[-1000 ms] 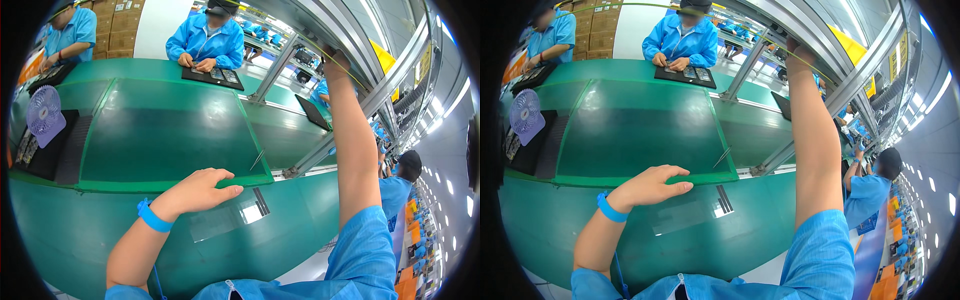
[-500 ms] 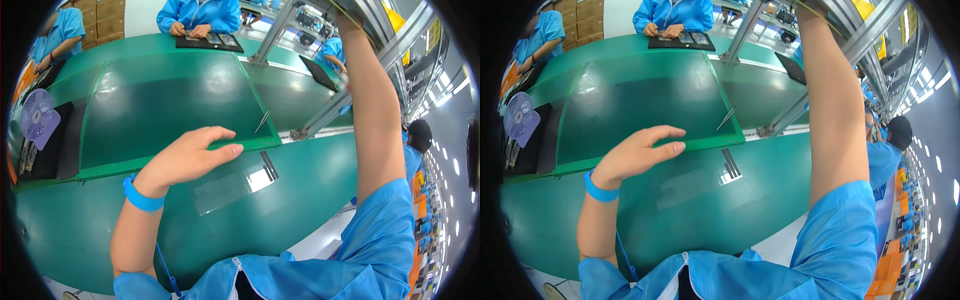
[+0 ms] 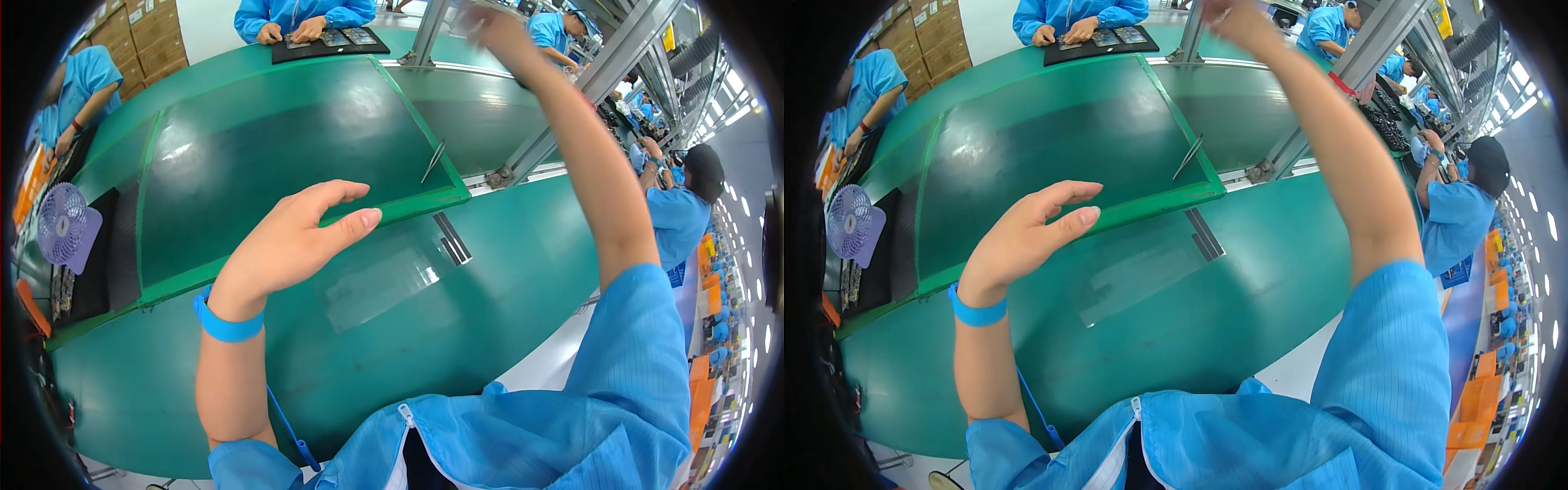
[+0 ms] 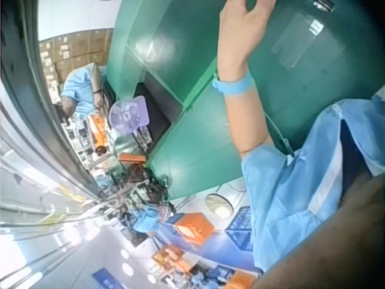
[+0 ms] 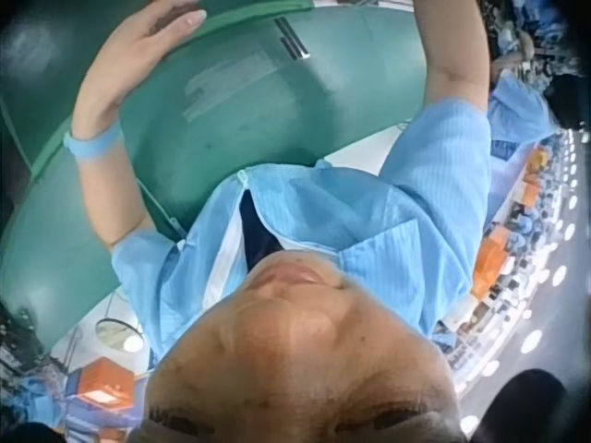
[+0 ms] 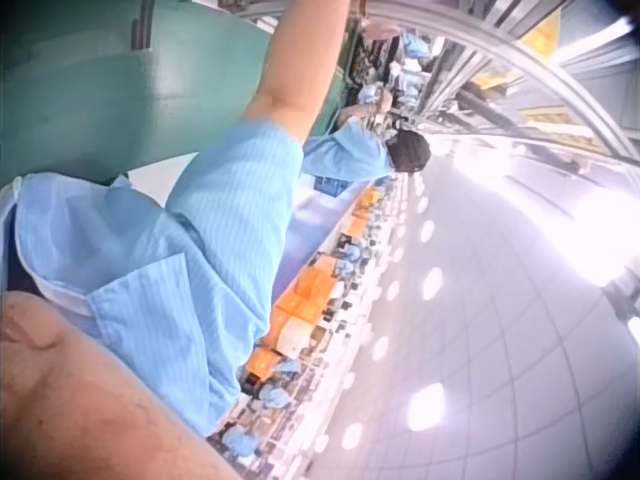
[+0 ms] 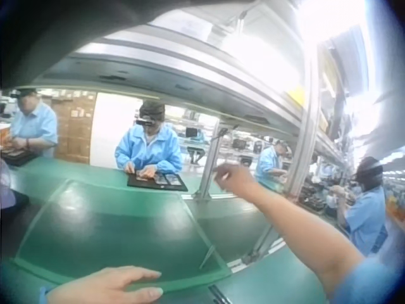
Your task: The person uses tweezers to pick up small metallic components from a transparent sheet and places them onto specific areas of circuit boards. The person repeats this process for multiple boards, carefully positioning each component before moving to the next unit.
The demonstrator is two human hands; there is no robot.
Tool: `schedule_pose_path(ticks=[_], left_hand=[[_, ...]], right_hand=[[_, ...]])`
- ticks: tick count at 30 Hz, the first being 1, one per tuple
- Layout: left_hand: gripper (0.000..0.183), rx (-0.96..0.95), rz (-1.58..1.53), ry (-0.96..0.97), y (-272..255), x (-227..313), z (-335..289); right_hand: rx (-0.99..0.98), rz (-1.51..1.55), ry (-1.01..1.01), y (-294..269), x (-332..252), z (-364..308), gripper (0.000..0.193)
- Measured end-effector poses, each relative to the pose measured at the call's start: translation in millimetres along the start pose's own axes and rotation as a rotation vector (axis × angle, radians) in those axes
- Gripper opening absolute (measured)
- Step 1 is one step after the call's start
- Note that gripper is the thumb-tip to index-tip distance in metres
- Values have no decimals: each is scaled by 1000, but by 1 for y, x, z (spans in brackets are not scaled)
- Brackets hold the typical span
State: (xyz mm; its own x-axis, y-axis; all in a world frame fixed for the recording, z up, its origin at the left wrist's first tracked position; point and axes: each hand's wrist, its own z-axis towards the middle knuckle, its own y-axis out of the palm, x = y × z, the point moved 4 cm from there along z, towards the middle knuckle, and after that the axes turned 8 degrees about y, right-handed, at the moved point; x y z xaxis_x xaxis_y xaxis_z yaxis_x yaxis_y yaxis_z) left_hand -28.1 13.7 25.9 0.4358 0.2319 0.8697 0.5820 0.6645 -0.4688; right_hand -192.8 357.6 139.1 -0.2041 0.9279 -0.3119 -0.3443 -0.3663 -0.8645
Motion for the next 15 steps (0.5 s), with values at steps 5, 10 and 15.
schedule_pose_path(ticks=[5,10,15], left_hand=[[52,-80,-21,-26,18,4,5],[58,-195,239,114,47,-2,8],[70,-258,790,131,94,-18,1]], right_hand=[[-266,-531,-554,112,-33,-145,18],[-266,-655,-723,139,-12,-164,13],[111,-387,-709,111,-16,-167,9]])
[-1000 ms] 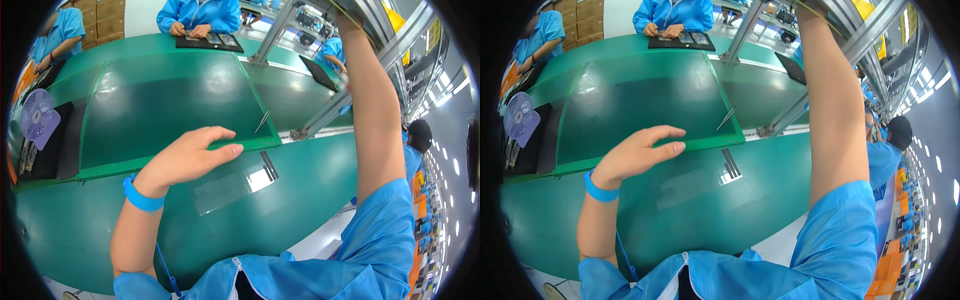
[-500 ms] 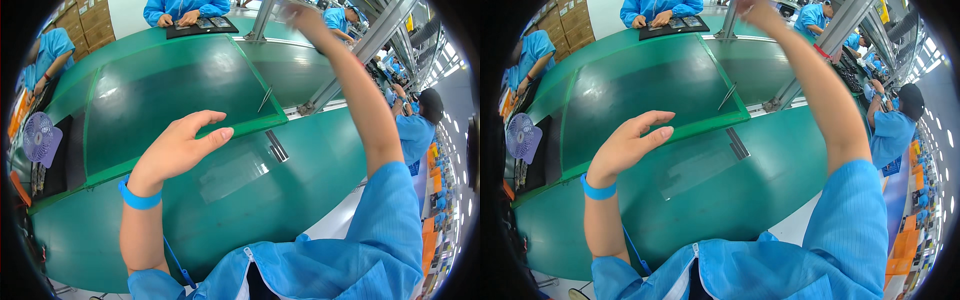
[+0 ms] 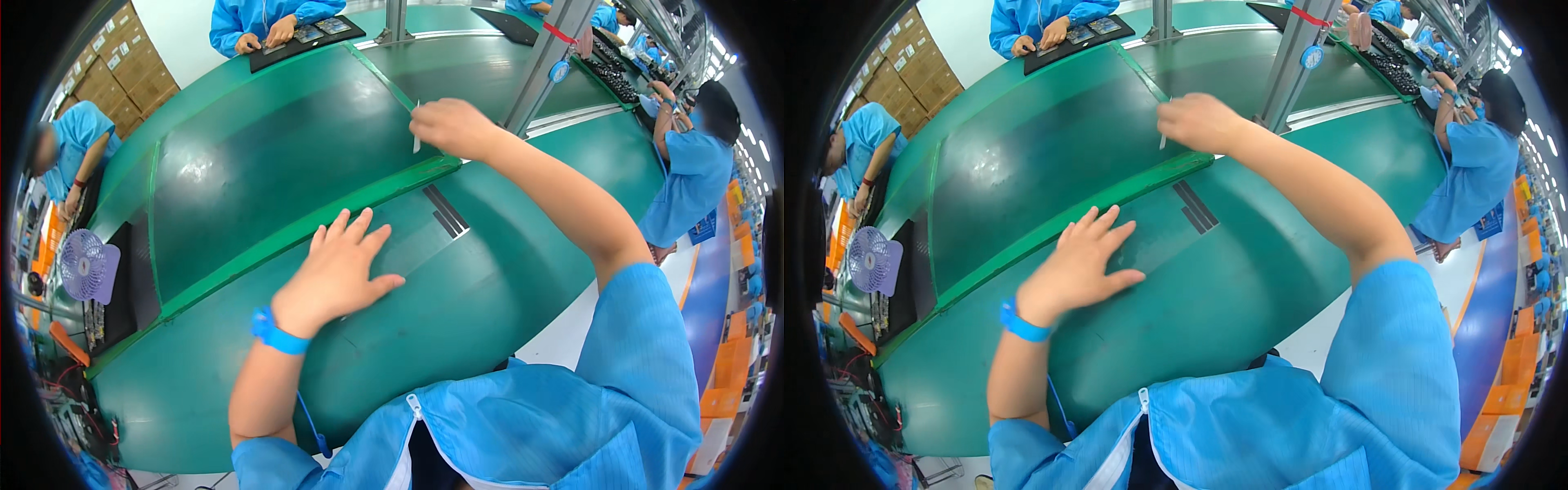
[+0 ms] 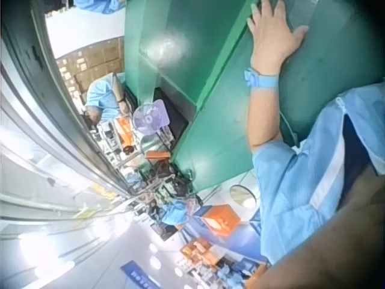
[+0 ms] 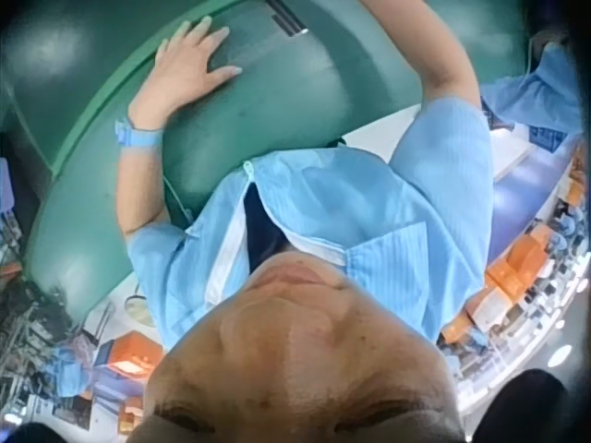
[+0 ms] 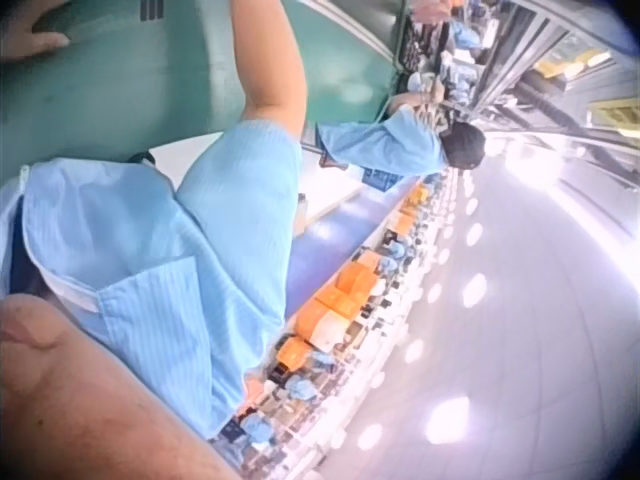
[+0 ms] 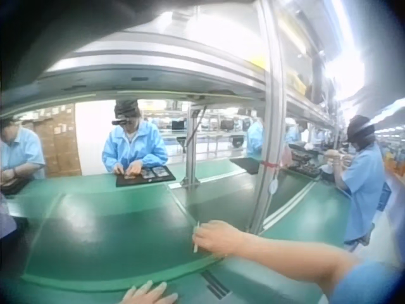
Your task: The person uses tweezers to pick up small metallic components from a transparent sheet and places them onto specific areas of circuit boards. The person repeats this process for multiple boards, carefully positioning each component before moving to the next unit.
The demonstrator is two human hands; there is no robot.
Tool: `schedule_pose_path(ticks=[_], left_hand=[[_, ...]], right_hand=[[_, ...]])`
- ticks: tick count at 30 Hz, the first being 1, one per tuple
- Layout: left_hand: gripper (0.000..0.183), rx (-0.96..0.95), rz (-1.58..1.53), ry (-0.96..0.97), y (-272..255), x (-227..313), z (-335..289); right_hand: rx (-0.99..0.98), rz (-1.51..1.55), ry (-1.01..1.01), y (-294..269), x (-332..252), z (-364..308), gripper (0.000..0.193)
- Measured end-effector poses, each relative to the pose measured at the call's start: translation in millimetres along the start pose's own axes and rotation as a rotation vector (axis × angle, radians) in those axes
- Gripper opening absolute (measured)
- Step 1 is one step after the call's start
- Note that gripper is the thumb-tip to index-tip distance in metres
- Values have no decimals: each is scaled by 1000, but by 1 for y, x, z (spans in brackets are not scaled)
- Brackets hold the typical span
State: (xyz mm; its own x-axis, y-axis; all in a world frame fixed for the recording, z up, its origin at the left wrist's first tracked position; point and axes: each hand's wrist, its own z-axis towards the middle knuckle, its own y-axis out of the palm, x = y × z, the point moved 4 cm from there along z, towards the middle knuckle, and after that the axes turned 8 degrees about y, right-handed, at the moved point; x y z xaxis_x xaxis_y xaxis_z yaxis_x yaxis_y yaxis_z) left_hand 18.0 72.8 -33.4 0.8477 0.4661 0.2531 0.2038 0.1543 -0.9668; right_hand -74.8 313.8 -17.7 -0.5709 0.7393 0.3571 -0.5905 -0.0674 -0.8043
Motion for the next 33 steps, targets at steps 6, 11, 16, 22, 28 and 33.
schedule_pose_path(ticks=[6,11,16,22,28,33], left_hand=[[83,16,52,-82,49,32,-5],[84,24,55,-53,59,56,-7],[85,25,32,-5,60,59,-5],[82,17,27,6,59,56,-2],[79,30,6,6,56,56,-3],[78,46,-32,13,56,55,-1]], right_hand=[[577,1509,1184,-48,-16,-58,8],[684,2134,1349,-30,-48,-99,11],[719,2073,1327,-30,-49,-98,12],[738,1996,1147,-41,-41,-101,13],[690,1905,1093,-45,-43,-97,17],[639,1872,1155,-41,-49,-96,17]])
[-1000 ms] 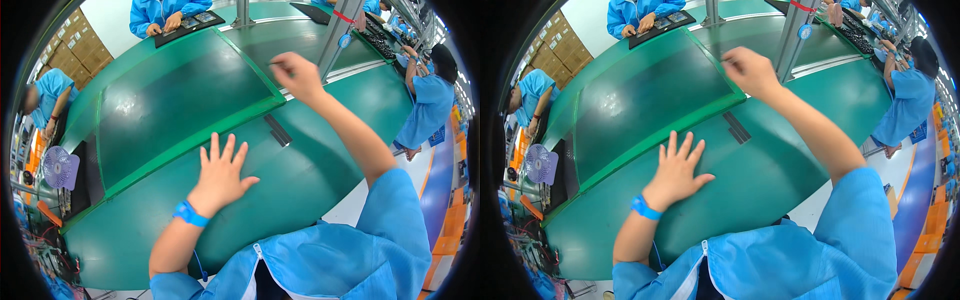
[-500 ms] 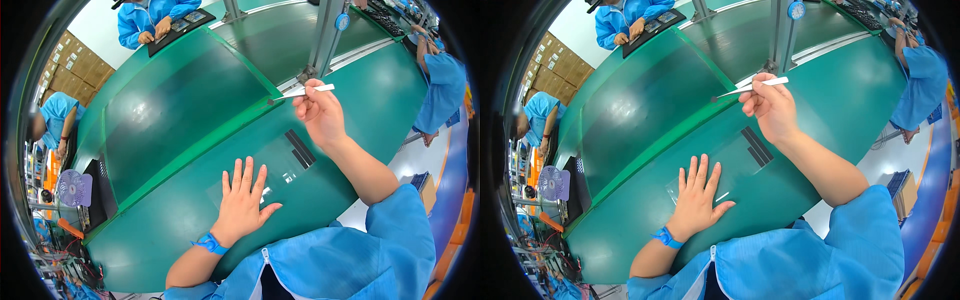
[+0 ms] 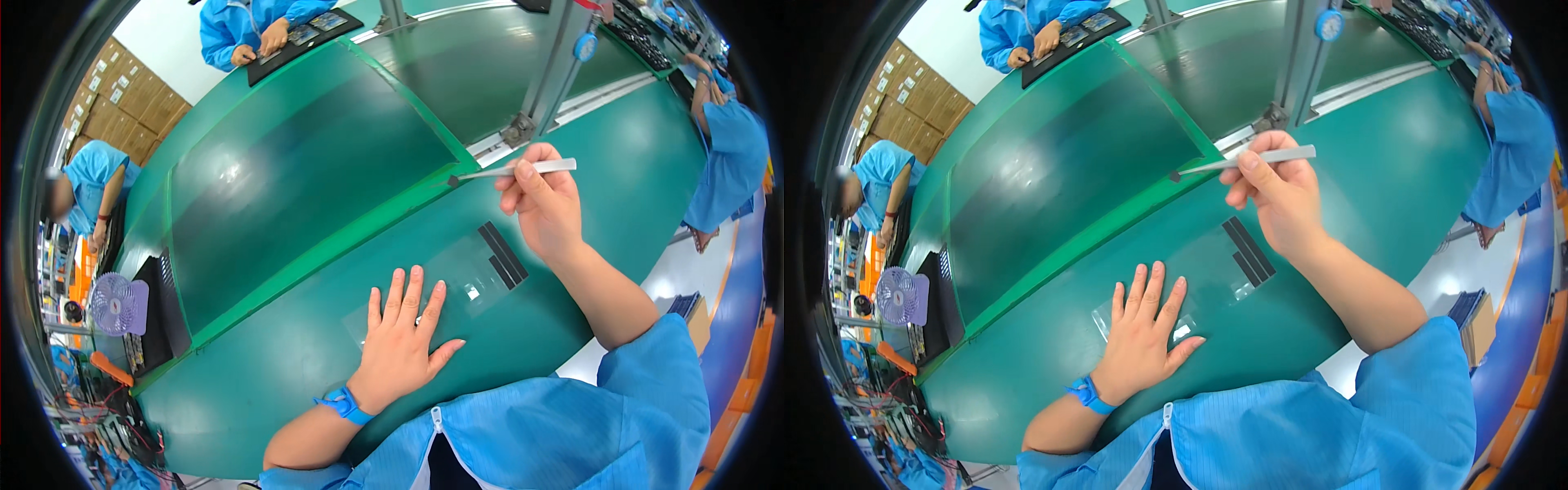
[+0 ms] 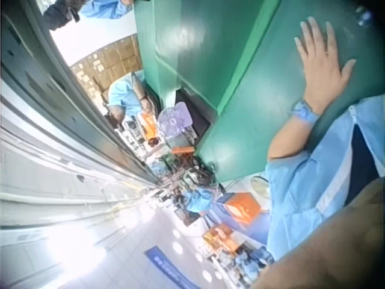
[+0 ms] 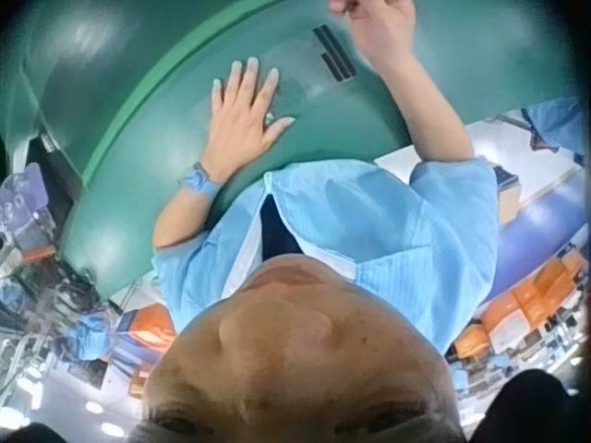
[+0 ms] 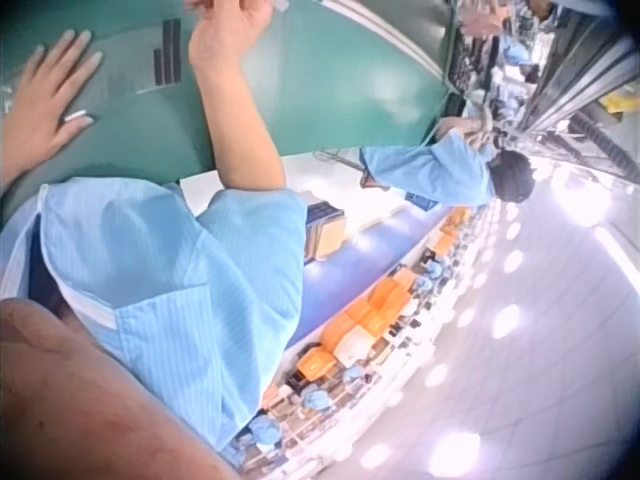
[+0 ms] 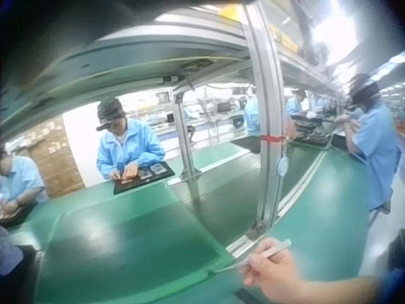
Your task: The person uses tweezers to pick up small metallic components from a transparent sheet and places them onto specific areas of circuit boards. The person repeats this process for multiple boards, carefully positioning each component before moving to the next unit.
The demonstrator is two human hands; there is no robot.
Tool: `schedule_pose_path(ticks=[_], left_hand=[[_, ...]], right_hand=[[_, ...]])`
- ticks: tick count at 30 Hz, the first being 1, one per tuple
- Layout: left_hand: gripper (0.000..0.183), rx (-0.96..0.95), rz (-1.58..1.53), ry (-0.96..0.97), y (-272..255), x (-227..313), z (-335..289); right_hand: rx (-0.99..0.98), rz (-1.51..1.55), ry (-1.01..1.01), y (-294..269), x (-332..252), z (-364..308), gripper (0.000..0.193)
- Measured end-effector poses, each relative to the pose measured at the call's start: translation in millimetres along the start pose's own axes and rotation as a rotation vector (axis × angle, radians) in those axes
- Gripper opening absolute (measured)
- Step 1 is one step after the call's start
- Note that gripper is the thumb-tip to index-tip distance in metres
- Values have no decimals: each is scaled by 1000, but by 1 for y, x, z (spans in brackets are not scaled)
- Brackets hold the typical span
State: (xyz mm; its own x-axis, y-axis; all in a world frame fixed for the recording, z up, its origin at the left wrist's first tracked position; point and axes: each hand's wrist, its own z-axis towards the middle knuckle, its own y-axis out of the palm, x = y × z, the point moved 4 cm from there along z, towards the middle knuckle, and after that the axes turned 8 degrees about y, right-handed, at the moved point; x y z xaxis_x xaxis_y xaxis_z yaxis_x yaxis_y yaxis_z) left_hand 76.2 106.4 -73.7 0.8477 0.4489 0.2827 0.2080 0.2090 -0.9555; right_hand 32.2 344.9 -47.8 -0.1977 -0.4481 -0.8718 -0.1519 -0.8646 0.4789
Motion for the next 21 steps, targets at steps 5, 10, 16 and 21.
schedule_pose_path(ticks=[5,10,16,21], left_hand=[[78,47,10,-26,0,0,-5],[69,169,-29,40,-11,8,-8],[36,483,-171,71,-17,-3,-9],[22,623,-327,-19,-18,-19,-9]], right_hand=[[21,40,125,3,11,-5,16],[63,36,147,0,14,-3,16],[-10,-45,22,9,9,-11,18],[-123,-137,-27,17,14,-27,18]])
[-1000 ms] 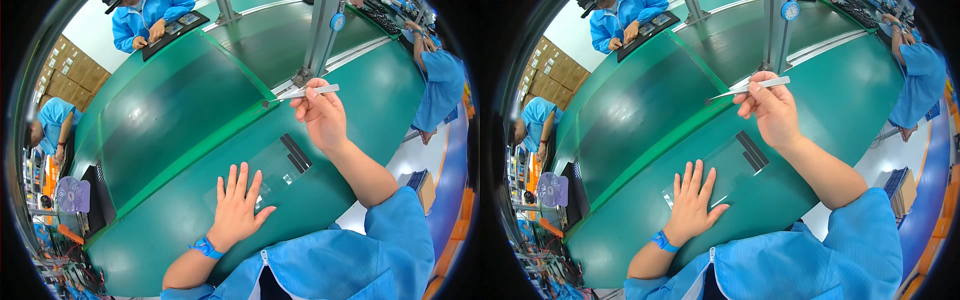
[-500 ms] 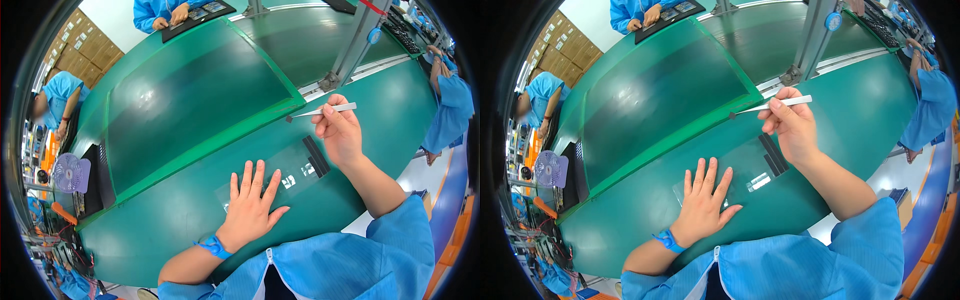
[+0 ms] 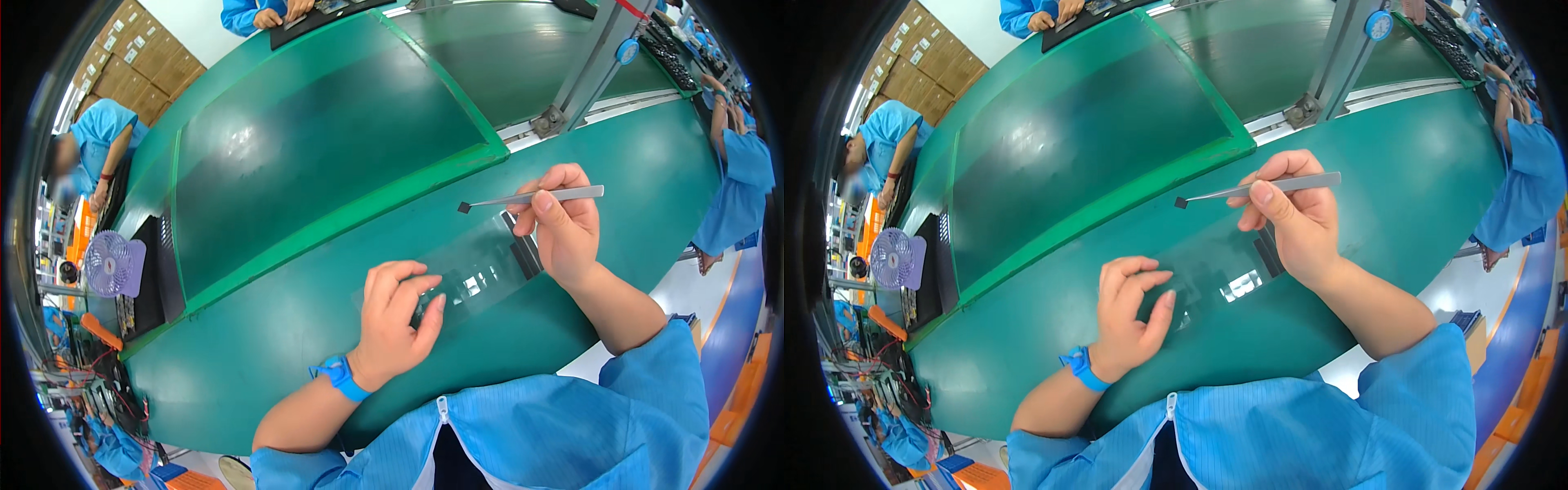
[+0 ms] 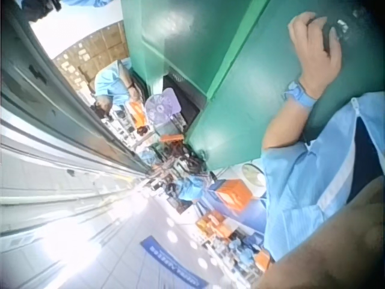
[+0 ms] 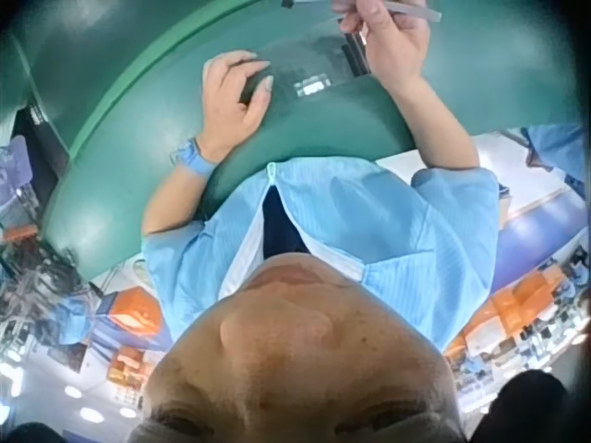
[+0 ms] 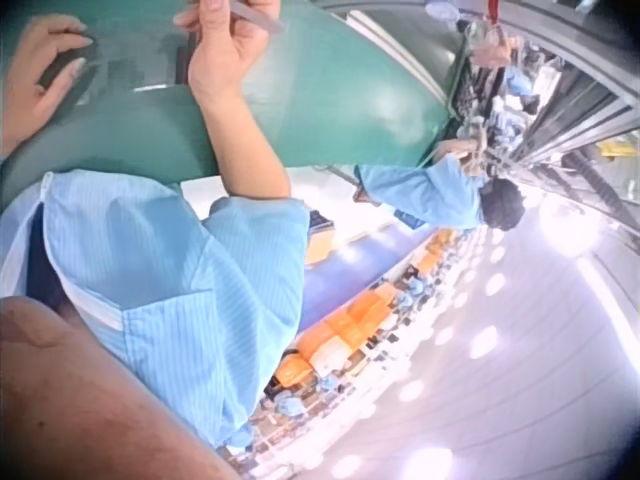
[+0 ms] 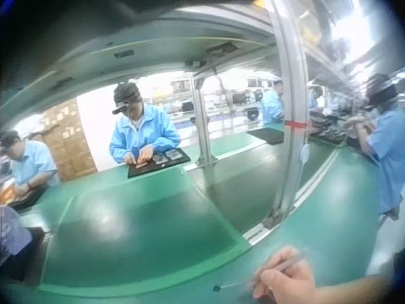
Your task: The person uses tweezers to pick up small metallic components from a transparent sheet and places them onto specific areas of circuit boards. The person repeats this process for multiple boards, carefully positioning each component before moving to the next unit.
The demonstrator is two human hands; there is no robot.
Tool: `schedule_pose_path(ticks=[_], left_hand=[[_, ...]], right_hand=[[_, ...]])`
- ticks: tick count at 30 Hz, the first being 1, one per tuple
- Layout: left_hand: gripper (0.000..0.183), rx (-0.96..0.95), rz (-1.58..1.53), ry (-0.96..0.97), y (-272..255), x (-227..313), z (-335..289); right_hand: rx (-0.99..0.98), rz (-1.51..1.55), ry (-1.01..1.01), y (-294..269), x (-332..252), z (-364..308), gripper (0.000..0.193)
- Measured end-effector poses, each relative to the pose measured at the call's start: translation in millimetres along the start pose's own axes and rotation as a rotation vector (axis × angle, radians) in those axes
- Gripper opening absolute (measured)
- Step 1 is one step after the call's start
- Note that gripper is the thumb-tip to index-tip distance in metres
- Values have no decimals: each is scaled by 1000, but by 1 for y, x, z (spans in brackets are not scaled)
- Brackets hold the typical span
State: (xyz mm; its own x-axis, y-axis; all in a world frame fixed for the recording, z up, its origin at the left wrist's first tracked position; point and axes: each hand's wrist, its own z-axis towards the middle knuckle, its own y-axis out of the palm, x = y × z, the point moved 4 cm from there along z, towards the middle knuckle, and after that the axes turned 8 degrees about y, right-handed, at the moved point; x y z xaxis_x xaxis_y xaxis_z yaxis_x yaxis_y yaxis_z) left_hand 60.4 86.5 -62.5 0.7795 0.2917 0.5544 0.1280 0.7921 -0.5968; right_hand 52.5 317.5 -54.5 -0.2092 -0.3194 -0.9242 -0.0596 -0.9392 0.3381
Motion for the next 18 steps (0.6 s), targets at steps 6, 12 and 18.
schedule_pose_path(ticks=[6,12,18], left_hand=[[20,77,-151,-183,-3,-16,-3],[20,17,-231,-254,1,-22,-2],[28,-141,12,-30,11,-14,2]], right_hand=[[-158,11,97,9,9,-7,16],[-250,-7,47,13,9,-8,16],[-163,6,140,14,14,-11,17]])
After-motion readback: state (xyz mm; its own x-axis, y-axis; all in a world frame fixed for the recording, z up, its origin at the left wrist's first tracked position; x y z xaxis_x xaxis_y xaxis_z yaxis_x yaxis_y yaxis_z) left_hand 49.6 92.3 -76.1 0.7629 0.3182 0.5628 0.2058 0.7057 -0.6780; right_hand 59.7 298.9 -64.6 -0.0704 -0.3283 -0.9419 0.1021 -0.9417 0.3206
